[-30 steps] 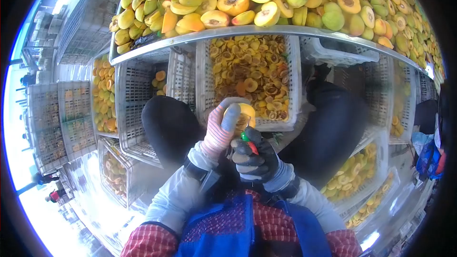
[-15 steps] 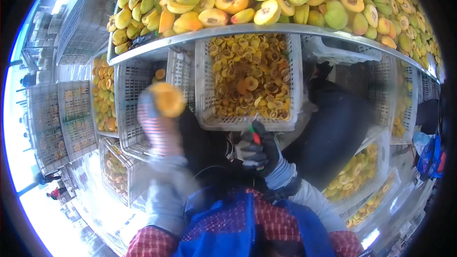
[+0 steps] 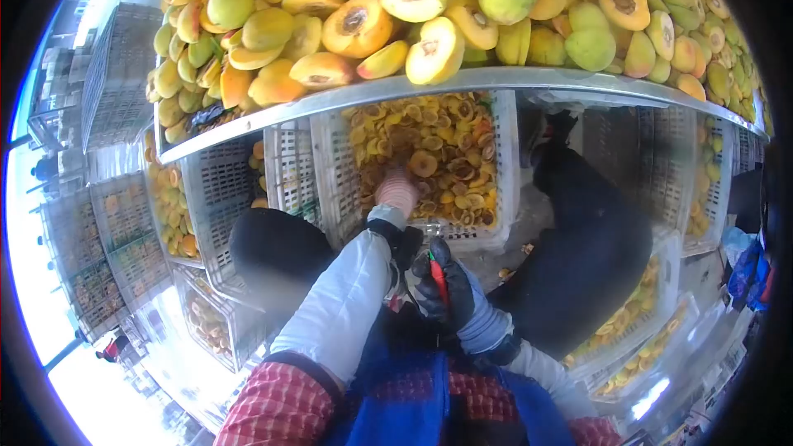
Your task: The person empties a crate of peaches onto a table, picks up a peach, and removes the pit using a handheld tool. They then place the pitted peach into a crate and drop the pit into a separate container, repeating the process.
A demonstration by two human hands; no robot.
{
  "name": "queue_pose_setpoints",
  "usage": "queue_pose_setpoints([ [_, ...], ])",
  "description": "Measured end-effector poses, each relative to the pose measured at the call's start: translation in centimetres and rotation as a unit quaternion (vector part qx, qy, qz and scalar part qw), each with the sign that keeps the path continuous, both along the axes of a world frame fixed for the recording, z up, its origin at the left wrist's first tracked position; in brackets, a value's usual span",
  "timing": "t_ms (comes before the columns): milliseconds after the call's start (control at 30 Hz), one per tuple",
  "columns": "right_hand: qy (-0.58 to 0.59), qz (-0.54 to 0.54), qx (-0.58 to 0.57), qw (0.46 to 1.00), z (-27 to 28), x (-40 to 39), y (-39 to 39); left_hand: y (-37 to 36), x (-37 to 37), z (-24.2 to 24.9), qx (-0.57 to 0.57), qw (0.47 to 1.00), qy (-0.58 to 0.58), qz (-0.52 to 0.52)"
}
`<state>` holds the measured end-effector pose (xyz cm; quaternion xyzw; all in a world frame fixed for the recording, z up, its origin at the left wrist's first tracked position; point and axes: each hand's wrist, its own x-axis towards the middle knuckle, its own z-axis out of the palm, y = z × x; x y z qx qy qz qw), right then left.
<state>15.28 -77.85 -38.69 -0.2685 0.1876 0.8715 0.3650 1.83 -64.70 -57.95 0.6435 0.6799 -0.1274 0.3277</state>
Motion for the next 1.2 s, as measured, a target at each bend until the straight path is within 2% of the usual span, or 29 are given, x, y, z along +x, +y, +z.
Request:
queue_pose_setpoints([
  [33,0.012,-0.005,-0.004,1.0,-0.5,0.2,0.0,0.0,-0.1,-0.6,0.021,0.999,-0.022,0.014],
  [67,-0.002,-0.047,-0.007,0.999,-0.7,0.5,-0.2,-0.1,-0.5,-1.1,0.02,0.979,-0.165,0.118],
  [100,-0.015,-0.089,-0.011,0.996,-0.8,0.5,-0.5,-0.5,-0.9,-1.5,0.0,0.959,-0.224,0.172],
  [133,-0.029,-0.132,-0.013,0.991,-0.9,0.5,-0.6,-0.4,-0.5,1.5,-0.021,0.945,-0.257,0.201],
  [200,-0.168,-0.132,-0.011,0.977,-1.8,-0.1,-0.5,-0.2,0.1,8.2,-0.057,0.916,-0.327,0.224],
  [267,-0.242,-0.115,0.003,0.963,-1.4,-0.5,0.1,-0.8,0.7,14.9,-0.084,0.881,-0.406,0.227],
  [333,-0.253,-0.086,0.029,0.963,0.4,-0.4,1.1,-1.8,1.3,19.5,-0.101,0.848,-0.467,0.227],
  [367,-0.259,-0.066,0.092,0.959,0.0,-0.5,0.6,-2.5,1.2,20.6,-0.109,0.831,-0.497,0.226],
  [467,-0.347,-0.022,0.164,0.923,0.1,-0.8,0.0,-4.3,1.0,21.6,-0.078,0.812,-0.518,0.257],
  [500,-0.385,-0.009,0.188,0.904,0.2,-1.1,-0.1,-4.9,1.2,21.5,-0.052,0.773,-0.56,0.295],
  [600,-0.504,0.049,0.269,0.819,0.0,-1.7,-1.0,-5.7,0.8,21.0,-0.024,0.773,-0.56,0.297],
  [633,-0.547,0.082,0.304,0.776,-0.5,-1.8,-1.3,-5.4,0.7,21.7,-0.016,0.789,-0.548,0.279],
  [700,-0.566,0.119,0.335,0.744,-0.8,-1.7,-2.0,-5.3,-0.7,21.2,-0.022,0.829,-0.51,0.229],
  [867,-0.439,0.114,0.3,0.839,0.8,-1.8,-2.1,-5.3,-1.6,22.9,-0.01,0.886,-0.432,0.168],
  [900,-0.397,0.149,0.272,0.864,1.1,-1.5,-2.1,-5.1,-1.8,23.4,-0.062,0.893,-0.406,0.186],
  [967,-0.307,0.217,0.213,0.902,2.7,-0.9,-1.4,-4.8,-2.4,23.8,-0.15,0.853,-0.439,0.238],
  [1000,-0.269,0.167,0.195,0.928,2.7,-0.9,-1.6,-4.8,-2.6,23.8,-0.193,0.829,-0.455,0.263],
  [1067,-0.188,0.065,0.157,0.967,2.7,-1.2,-2.1,-6.3,-2.0,23.1,-0.14,0.747,-0.542,0.358],
  [1133,-0.37,0.018,0.32,0.872,0.9,-2.2,-3.0,-8.0,-0.3,23.6,-0.042,0.66,-0.602,0.448],
  [1167,-0.425,-0.009,0.375,0.824,0.3,-2.6,-3.1,-8.6,-0.1,23.1,-0.03,0.656,-0.629,0.417],
  [1200,-0.481,-0.037,0.421,0.768,-0.4,-3.0,-3.3,-9.2,0.3,23.1,0.016,0.721,-0.572,0.391],
])
